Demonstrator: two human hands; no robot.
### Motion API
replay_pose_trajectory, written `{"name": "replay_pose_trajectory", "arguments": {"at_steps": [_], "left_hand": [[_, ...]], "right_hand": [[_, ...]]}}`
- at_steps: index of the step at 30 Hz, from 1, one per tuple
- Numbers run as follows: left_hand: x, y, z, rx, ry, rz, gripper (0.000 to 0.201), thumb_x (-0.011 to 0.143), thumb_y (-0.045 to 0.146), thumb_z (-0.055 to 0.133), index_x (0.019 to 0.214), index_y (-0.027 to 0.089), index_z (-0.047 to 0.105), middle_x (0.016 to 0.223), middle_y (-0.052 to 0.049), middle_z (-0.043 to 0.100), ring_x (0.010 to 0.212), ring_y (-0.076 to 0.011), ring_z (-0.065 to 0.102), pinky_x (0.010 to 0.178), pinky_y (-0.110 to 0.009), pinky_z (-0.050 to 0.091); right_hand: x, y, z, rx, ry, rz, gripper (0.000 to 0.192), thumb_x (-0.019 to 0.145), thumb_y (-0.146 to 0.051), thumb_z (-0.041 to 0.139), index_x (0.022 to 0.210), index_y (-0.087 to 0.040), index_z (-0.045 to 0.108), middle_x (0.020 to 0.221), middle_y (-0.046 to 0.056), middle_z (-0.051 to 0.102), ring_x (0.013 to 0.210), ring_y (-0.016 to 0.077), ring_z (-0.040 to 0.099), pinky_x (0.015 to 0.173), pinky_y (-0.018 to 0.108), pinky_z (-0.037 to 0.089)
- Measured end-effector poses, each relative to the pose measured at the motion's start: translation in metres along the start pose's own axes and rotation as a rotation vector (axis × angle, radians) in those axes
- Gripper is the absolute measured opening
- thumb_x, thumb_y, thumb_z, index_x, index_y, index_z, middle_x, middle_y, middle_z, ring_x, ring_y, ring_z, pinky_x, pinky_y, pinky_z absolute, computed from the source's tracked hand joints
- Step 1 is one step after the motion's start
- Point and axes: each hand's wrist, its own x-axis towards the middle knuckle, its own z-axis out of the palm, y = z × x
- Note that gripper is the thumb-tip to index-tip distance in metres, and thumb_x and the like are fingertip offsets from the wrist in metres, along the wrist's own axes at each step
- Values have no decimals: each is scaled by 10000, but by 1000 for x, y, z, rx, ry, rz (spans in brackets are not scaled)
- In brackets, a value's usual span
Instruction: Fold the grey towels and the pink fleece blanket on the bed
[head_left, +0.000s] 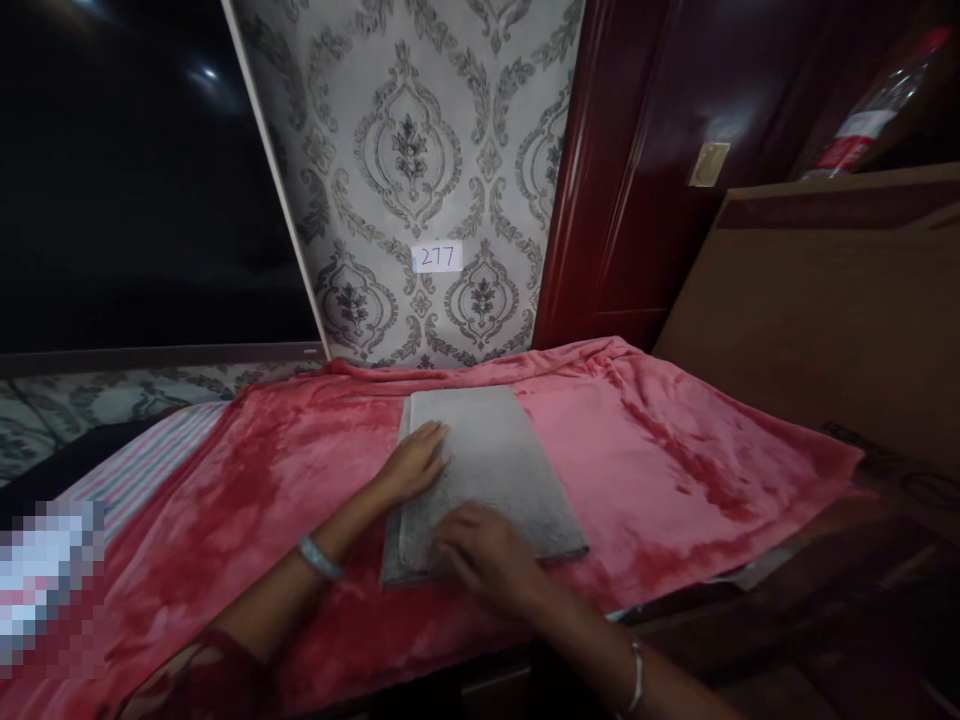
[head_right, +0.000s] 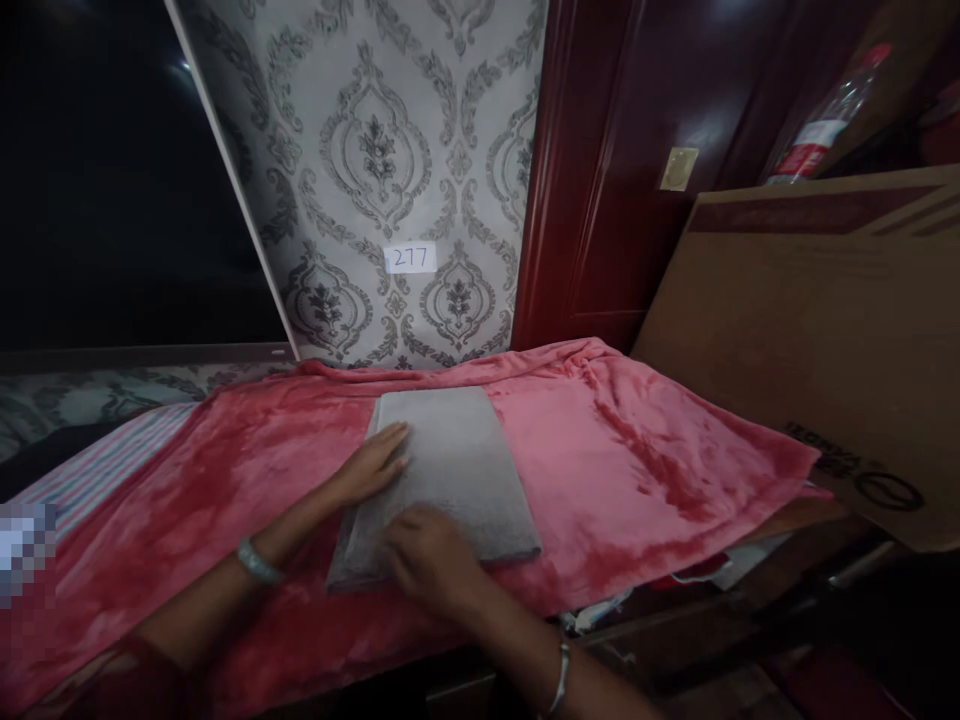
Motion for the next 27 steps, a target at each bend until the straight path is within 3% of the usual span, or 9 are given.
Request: {"name": "replay_pose_trajectory", "arguments": {"at_steps": [2, 4, 7, 9, 12, 16, 22, 25, 27], "left_hand": [[-25, 9, 11, 114, -73, 68, 509, 817, 303, 645, 1319, 226, 618, 1460, -141, 530, 1402, -307, 436, 1194, -467, 308], [-47, 20, 22, 225, -132, 127, 598, 855, 346, 614, 1432, 228, 513, 1537, -139, 436, 1458, -303, 349, 1220, -479, 258], [-71, 33, 36, 388, -232, 172, 739, 873, 438, 594, 1529, 197, 355, 1605, -133, 317, 1507, -315, 221, 1235, -549, 181], [-81, 38, 39, 480, -265, 158, 756, 903, 500, 538, 1541, 160, 317, 1614, -159, 282, 1509, -339, 194, 1220, -603, 175], [-88, 36, 39, 561, -248, 117, 769, 929, 561, 470, 1538, 116, 315, 1615, -209, 238, 1506, -368, 179, 1205, -616, 206], [-90, 29, 40, 570, -195, 131, 794, 918, 581, 486, 1538, 113, 318, 1616, -224, 214, 1502, -391, 175, 1188, -615, 251], [-92, 23, 40, 505, -178, 154, 779, 892, 529, 565, 1550, 200, 310, 1632, -173, 196, 1498, -386, 200, 1185, -616, 267], [-93, 26, 34, 454, -205, 140, 769, 880, 479, 599, 1550, 230, 313, 1632, -156, 203, 1496, -375, 214, 1178, -618, 290], [-93, 30, 29, 431, -226, 109, 770, 865, 453, 621, 1542, 229, 332, 1627, -157, 219, 1496, -373, 218, 1174, -629, 294]], "right_hand": [[1, 21, -21, -25, 72, 82, 245, 948, -140, 499, 1082, -195, 697, 1022, 67, 696, 966, 184, 610, 878, 328, 490], [4, 42, -36, -71, 42, 123, 350, 962, -140, 460, 1259, -179, 640, 1206, 106, 669, 1135, 208, 582, 986, 379, 466], [8, 66, -43, -109, -232, 99, 491, 999, -234, 443, 1488, -197, 444, 1526, 109, 455, 1436, 249, 345, 1166, 494, 295], [10, 79, -42, -116, -418, 89, 551, 1023, -362, 429, 1553, -247, 328, 1616, 69, 305, 1509, 259, 189, 1206, 549, 175], [18, 102, -41, -141, -532, 103, 608, 1023, -518, 380, 1576, -303, 245, 1650, 29, 189, 1530, 257, 88, 1214, 572, 75], [39, 144, -43, -203, -501, 168, 618, 1023, -567, 314, 1580, -315, 223, 1659, 24, 125, 1532, 262, 60, 1211, 568, 69], [68, 201, -41, -290, -400, 381, 604, 1032, -524, 274, 1585, -287, 225, 1659, 56, 116, 1528, 275, 91, 1197, 570, 131], [79, 208, -42, -340, -387, 481, 591, 1034, -492, 270, 1585, -284, 222, 1659, 62, 135, 1527, 288, 96, 1173, 616, 160], [86, 199, -42, -388, -378, 473, 594, 1029, -495, 292, 1580, -276, 250, 1649, 84, 186, 1522, 305, 118, 1172, 624, 145]]}}
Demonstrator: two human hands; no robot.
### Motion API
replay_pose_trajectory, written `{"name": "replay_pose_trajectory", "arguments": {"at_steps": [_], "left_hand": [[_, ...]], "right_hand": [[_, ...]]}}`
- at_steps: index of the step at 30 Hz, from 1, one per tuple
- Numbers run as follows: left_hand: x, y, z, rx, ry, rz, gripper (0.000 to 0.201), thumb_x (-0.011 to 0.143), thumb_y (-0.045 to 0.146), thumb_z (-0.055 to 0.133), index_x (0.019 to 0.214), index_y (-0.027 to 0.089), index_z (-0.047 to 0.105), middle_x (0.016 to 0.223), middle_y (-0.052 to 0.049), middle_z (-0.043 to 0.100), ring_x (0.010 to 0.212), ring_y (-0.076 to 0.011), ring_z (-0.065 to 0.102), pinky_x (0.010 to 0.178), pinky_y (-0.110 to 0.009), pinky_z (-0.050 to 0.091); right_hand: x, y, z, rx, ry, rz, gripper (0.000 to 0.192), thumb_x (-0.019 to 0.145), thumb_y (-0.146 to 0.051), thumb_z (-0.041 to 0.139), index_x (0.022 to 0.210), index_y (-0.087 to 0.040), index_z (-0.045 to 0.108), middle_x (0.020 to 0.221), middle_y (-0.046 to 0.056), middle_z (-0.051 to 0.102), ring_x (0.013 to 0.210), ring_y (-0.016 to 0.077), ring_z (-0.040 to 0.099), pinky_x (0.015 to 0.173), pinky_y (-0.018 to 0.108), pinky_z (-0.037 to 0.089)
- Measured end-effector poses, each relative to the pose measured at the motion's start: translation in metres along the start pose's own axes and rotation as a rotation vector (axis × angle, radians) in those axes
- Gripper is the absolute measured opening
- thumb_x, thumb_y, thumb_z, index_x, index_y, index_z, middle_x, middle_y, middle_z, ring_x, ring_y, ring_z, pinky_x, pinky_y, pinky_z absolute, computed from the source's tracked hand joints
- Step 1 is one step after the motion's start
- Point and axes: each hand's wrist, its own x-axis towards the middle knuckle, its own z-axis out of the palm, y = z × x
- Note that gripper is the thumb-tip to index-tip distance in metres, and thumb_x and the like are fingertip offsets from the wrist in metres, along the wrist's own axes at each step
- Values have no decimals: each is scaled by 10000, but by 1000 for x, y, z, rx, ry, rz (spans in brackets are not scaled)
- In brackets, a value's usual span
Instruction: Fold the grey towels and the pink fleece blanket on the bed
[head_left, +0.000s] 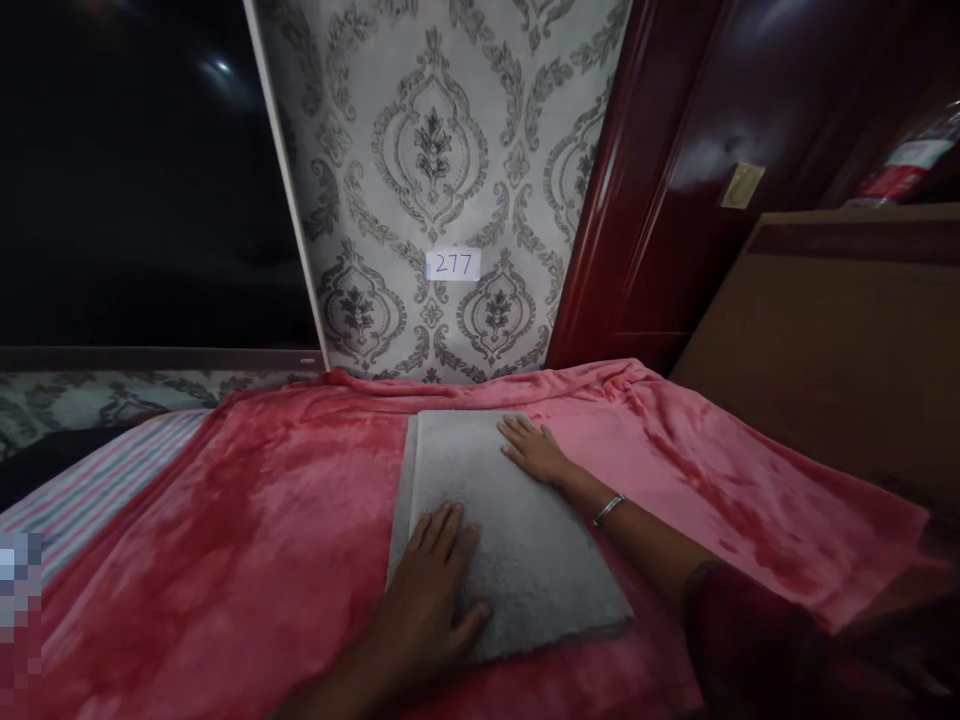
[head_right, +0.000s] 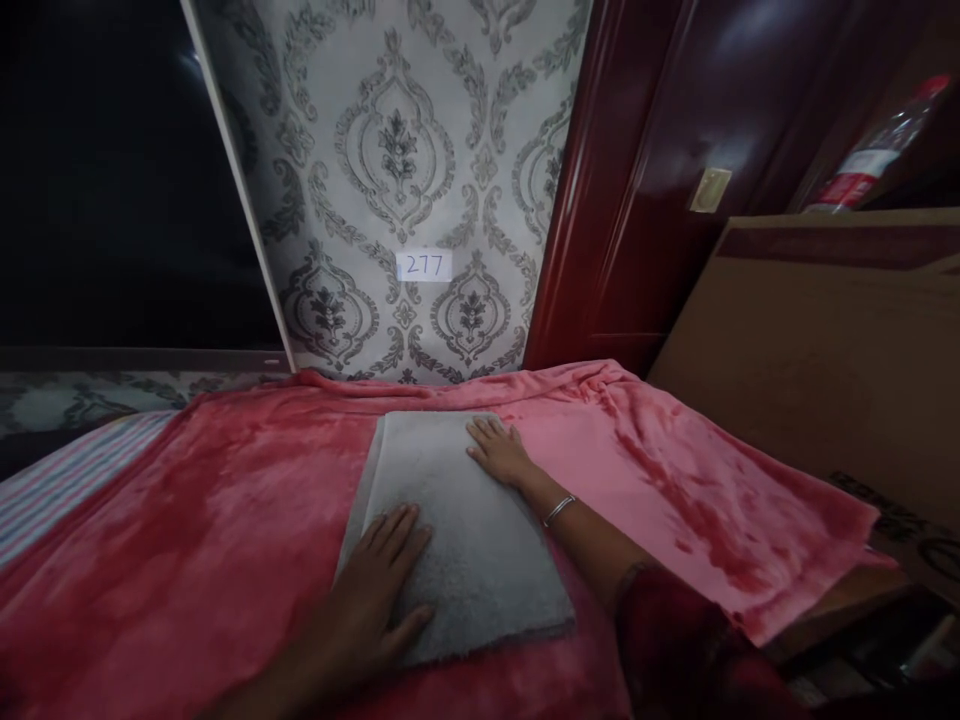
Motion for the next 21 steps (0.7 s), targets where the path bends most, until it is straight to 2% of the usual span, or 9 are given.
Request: {"name": "replay_pose_trajectory", "arguments": {"at_steps": [2, 4, 6, 8, 11, 14, 17, 21], "left_hand": [[0, 3, -5, -9, -7, -40, 778, 835, 448, 652, 1526, 223, 371, 1621, -156, 242, 1495, -387, 211, 1177, -659, 262], [0, 7, -8, -4, -7, -90, 783, 809, 445, 673, 1509, 214, 408, 1609, -160, 279, 1488, -407, 218, 1175, -686, 233], [0, 9, -10, 4, -24, -131, 776, 804, 446, 668, 1501, 207, 425, 1597, -169, 305, 1479, -422, 236, 1168, -698, 232], [-1, 10, -10, 3, -55, -145, 774, 808, 448, 657, 1504, 207, 422, 1594, -176, 304, 1474, -427, 243, 1165, -700, 235], [-2, 9, -7, -10, -82, -132, 782, 816, 458, 639, 1521, 224, 393, 1602, -167, 282, 1484, -419, 215, 1169, -706, 210], [-1, 5, -5, -29, -114, -133, 791, 818, 461, 631, 1533, 246, 367, 1612, -151, 256, 1493, -409, 187, 1173, -707, 186], [3, 1, -6, -53, -162, -141, 817, 795, 466, 654, 1532, 262, 367, 1614, -145, 255, 1490, -416, 195, 1170, -718, 167], [8, 0, -12, -80, -204, -156, 843, 759, 457, 689, 1523, 276, 385, 1605, -131, 299, 1484, -413, 229, 1176, -705, 182]], "right_hand": [[-2, -19, -4, -20, 37, -120, 595, 1027, -509, 304, 1578, -291, 258, 1647, 82, 198, 1522, 305, 116, 1183, 607, 113], [-3, -43, -5, 3, 32, -325, 590, 1028, -525, 302, 1578, -323, 242, 1656, 50, 169, 1527, 286, 91, 1197, 578, 90], [0, -64, -2, 43, -35, -493, 580, 1029, -537, 299, 1575, -357, 228, 1659, 18, 155, 1529, 268, 79, 1202, 563, 79], [9, -76, 5, 70, -101, -570, 579, 1028, -551, 296, 1573, -368, 226, 1657, 9, 166, 1529, 262, 86, 1204, 560, 70], [36, -77, 14, 77, -112, -566, 588, 1028, -563, 276, 1577, -358, 216, 1659, 14, 154, 1528, 266, 91, 1201, 572, 71], [67, -68, 20, 58, -75, -495, 596, 1027, -563, 269, 1577, -336, 234, 1660, 22, 146, 1525, 274, 112, 1204, 561, 102], [91, -59, 22, 35, -44, -399, 601, 1024, -566, 269, 1572, -317, 269, 1644, 43, 222, 1509, 289, 184, 1199, 555, 144], [109, -54, 25, 22, -43, -312, 603, 1018, -566, 281, 1549, -287, 344, 1610, 72, 318, 1476, 309, 272, 1170, 564, 220]]}}
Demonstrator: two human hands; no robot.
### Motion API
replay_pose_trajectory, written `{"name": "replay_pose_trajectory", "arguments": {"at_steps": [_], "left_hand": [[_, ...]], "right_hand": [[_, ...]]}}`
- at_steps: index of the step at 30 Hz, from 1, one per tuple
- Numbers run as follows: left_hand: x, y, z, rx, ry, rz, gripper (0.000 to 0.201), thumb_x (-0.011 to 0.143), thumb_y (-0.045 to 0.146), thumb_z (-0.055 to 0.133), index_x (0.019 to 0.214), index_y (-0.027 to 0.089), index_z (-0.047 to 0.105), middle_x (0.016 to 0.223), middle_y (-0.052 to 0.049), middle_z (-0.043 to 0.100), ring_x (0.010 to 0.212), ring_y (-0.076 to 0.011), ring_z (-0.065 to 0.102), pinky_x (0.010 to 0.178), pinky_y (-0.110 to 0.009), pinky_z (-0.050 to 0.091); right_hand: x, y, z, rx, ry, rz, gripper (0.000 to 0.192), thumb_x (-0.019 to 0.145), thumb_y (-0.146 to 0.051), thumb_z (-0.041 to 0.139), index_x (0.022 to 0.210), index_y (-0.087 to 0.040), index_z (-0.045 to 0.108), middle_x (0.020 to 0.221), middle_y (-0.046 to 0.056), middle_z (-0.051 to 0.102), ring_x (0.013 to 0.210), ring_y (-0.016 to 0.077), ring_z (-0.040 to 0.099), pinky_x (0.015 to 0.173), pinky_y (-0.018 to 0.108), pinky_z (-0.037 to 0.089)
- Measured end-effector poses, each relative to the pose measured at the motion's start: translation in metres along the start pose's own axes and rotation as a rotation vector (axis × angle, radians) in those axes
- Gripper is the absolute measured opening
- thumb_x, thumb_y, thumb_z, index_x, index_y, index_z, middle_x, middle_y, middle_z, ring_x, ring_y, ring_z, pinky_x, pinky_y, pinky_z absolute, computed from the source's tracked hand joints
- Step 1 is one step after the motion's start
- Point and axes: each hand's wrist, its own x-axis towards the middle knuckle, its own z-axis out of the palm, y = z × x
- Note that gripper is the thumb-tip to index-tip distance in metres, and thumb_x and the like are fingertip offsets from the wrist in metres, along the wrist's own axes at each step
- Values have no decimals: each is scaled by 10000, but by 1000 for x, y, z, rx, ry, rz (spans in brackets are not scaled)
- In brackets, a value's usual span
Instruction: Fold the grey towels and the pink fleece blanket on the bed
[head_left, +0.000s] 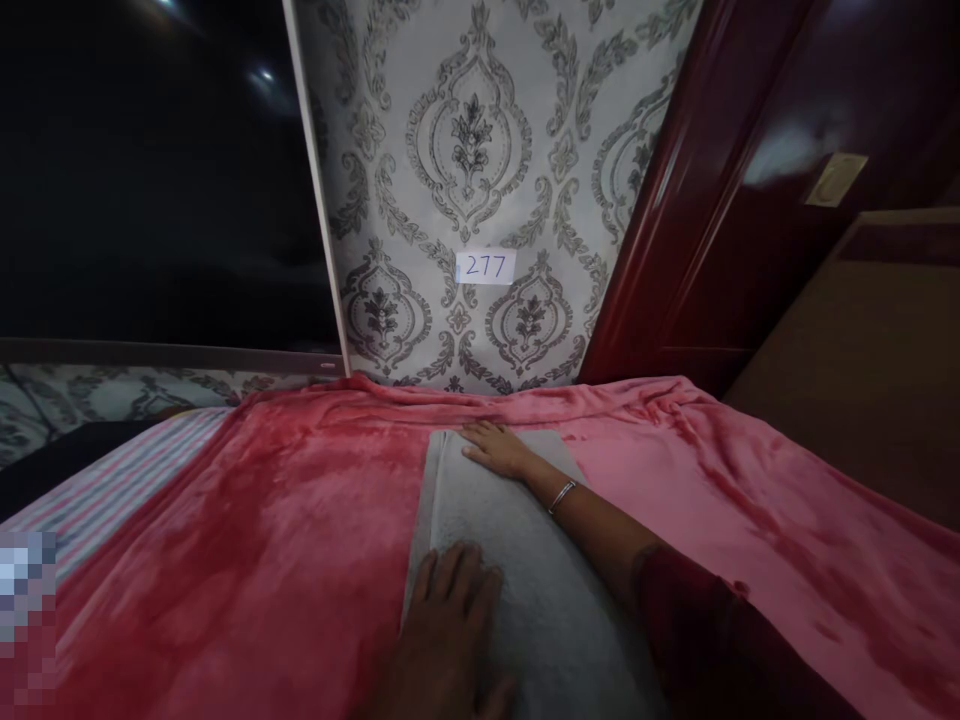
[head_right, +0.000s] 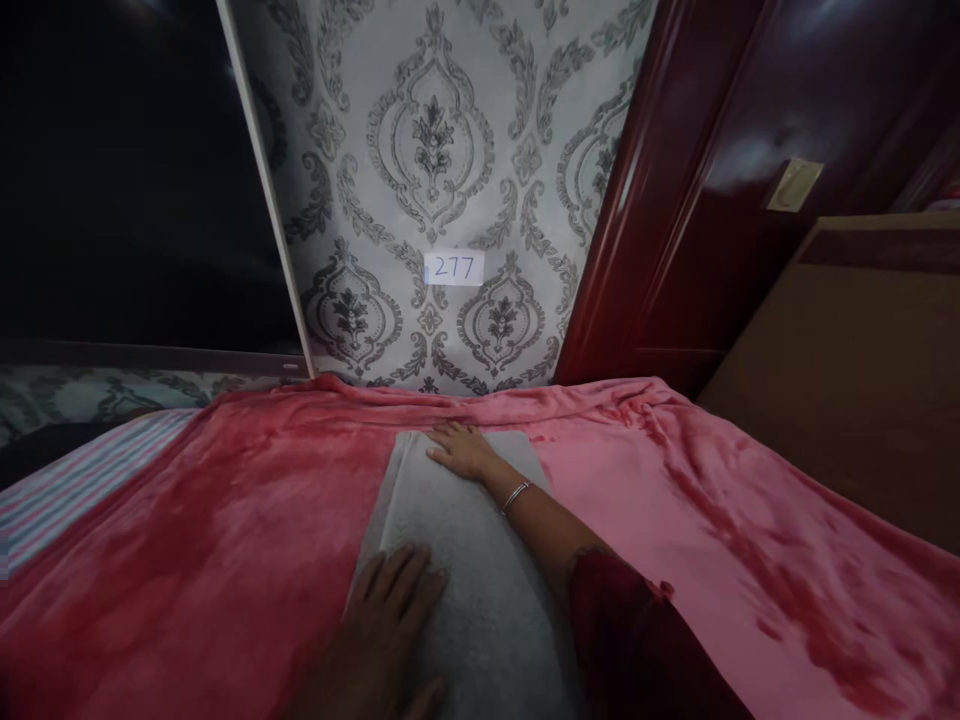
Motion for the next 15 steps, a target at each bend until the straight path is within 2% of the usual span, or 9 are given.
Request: {"name": "replay_pose_trajectory", "arguments": {"at_steps": [4, 8, 12, 15], "left_hand": [[-2, 2, -6, -6, 19, -21, 836, 746, 464, 699, 1510, 282, 410, 1601, -106, 331, 1479, -395, 261, 1192, -675, 203], [-7, 1, -7, 8, 101, 2, 796, 755, 463, 695, 1490, 289, 442, 1584, -105, 370, 1456, -393, 313, 1174, -666, 271], [-8, 0, -3, 29, 188, 68, 740, 770, 466, 680, 1458, 283, 479, 1542, -113, 434, 1415, -387, 372, 1151, -650, 312], [-5, 0, -2, 44, 207, 79, 708, 772, 450, 670, 1433, 256, 508, 1515, -131, 460, 1394, -382, 389, 1147, -630, 306]], "right_hand": [[5, -2, -2, -9, 15, 83, 571, 1027, -527, 263, 1536, -290, 370, 1605, 53, 334, 1472, 285, 285, 1168, 543, 237], [-6, -15, -12, -29, 61, 159, 614, 1027, -523, 266, 1578, -251, 264, 1630, 89, 265, 1502, 288, 209, 1195, 561, 140], [-45, -18, -16, -72, 105, 146, 652, 1014, -582, 260, 1585, -269, 238, 1658, 89, 155, 1525, 294, 103, 1190, 593, 93], [-82, 0, -14, -66, 47, 139, 643, 1006, -617, 241, 1576, -319, 255, 1659, 56, 162, 1525, 299, 101, 1181, 613, 102]]}}
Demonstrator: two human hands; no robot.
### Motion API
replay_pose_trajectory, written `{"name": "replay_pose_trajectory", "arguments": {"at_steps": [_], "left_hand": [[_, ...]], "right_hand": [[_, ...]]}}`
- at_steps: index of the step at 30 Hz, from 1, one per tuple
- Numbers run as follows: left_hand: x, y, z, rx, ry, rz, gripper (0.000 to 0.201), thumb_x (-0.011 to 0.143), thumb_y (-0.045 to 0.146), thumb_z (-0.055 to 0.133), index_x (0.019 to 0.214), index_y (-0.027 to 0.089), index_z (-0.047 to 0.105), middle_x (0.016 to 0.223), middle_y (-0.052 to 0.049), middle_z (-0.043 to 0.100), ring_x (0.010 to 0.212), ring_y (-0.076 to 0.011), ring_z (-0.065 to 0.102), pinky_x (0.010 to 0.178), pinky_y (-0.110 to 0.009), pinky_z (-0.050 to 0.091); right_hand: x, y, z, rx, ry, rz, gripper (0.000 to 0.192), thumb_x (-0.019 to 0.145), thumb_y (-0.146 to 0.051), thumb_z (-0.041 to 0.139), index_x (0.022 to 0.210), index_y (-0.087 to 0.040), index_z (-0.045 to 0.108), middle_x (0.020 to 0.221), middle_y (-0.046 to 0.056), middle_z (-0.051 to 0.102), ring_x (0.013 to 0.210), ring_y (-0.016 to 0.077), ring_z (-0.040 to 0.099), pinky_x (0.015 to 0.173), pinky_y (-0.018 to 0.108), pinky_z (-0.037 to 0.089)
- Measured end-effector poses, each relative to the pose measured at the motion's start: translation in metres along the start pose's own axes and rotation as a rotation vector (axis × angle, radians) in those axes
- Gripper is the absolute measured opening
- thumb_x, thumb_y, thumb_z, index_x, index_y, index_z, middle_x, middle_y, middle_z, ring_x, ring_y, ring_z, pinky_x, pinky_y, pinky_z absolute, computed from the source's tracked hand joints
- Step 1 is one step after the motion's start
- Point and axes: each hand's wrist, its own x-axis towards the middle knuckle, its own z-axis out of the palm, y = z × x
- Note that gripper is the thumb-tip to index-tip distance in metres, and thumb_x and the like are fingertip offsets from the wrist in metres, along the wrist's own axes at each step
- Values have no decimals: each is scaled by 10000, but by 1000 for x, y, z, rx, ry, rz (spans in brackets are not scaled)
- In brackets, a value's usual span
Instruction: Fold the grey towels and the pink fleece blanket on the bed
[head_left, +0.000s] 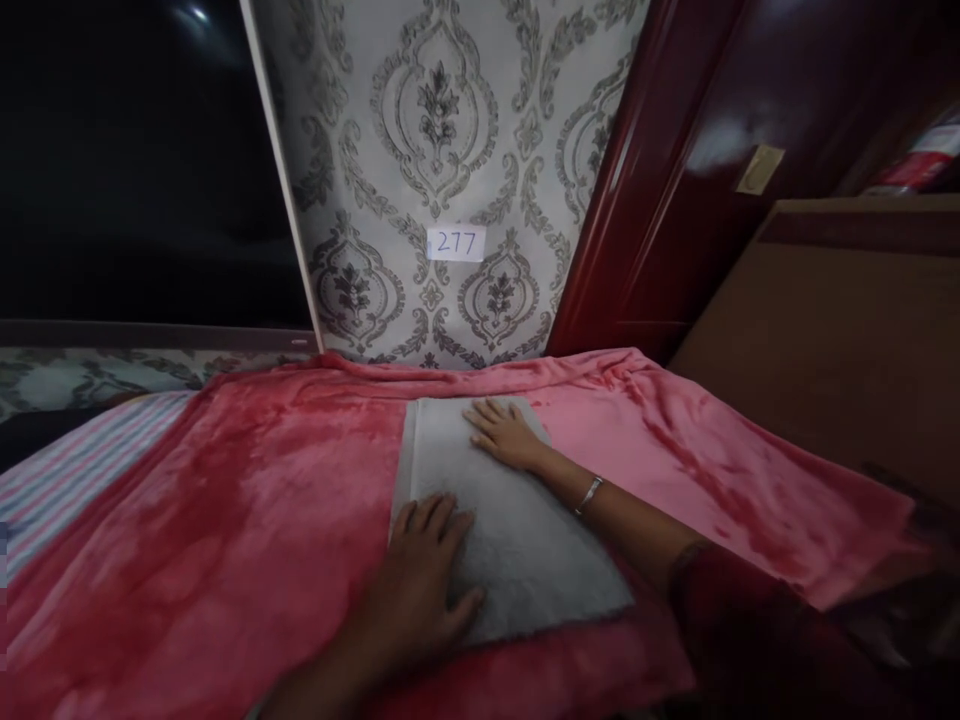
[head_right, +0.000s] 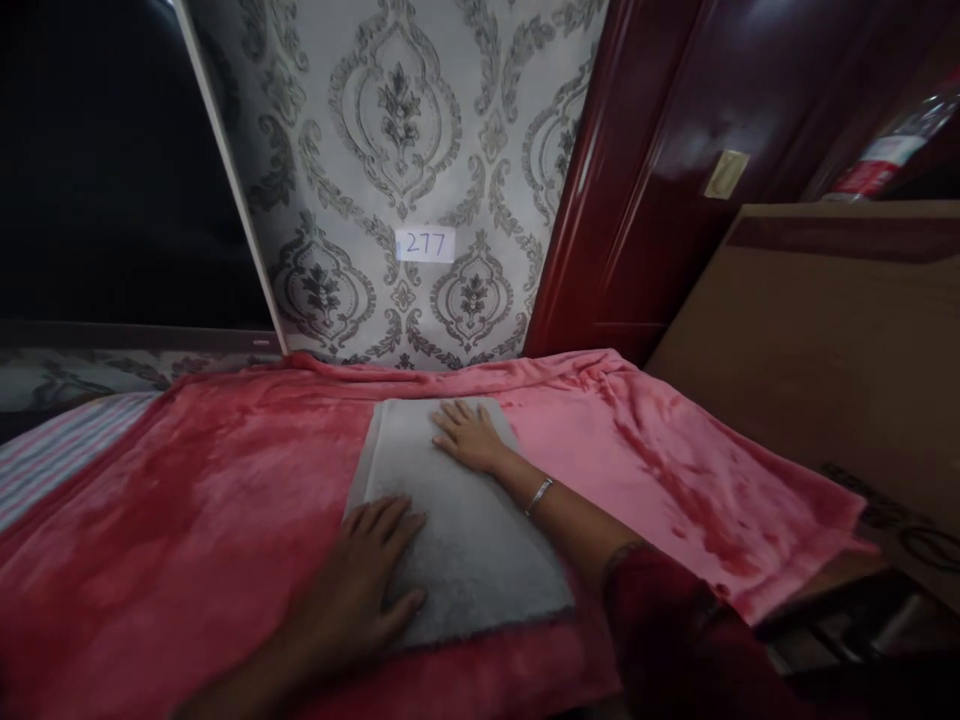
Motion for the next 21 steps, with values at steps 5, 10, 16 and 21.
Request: {"name": "replay_pose_trajectory", "arguments": {"at_steps": [5, 10, 16, 21], "left_hand": [[5, -3, -4, -3, 36, 36, 621, 802, 462, 648, 1381, 258, 559, 1464, -122, 507, 1344, -360, 427, 1117, -584, 335], [11, -14, -7, 2, 69, 109, 490, 870, 406, 583, 1337, 258, 598, 1388, -105, 564, 1271, -317, 481, 1066, -531, 381], [16, -22, -4, 4, 103, 133, 410, 887, 360, 534, 1269, 259, 644, 1325, -98, 606, 1215, -307, 525, 1025, -529, 412], [18, -31, 1, -29, 209, 110, 388, 906, 382, 489, 1208, 220, 671, 1368, -132, 556, 1260, -314, 495, 1061, -531, 407]], "right_hand": [[-27, 44, 3, 120, -46, 272, 634, 1018, -598, 217, 1587, -319, 207, 1668, 57, 115, 1523, 316, 102, 1166, 624, 163], [-37, 53, 8, 216, 12, 346, 643, 1030, -558, 231, 1591, -244, 213, 1667, 106, 82, 1520, 297, 141, 1187, 566, 178], [-94, 51, 17, 259, 9, 342, 640, 1027, -521, 267, 1585, -207, 252, 1646, 101, 178, 1518, 249, 161, 1223, 472, 170], [-164, 33, 25, 440, 61, 275, 702, 991, -624, 300, 1573, -230, 290, 1635, 70, 225, 1517, 252, 166, 1232, 502, 144]]}}
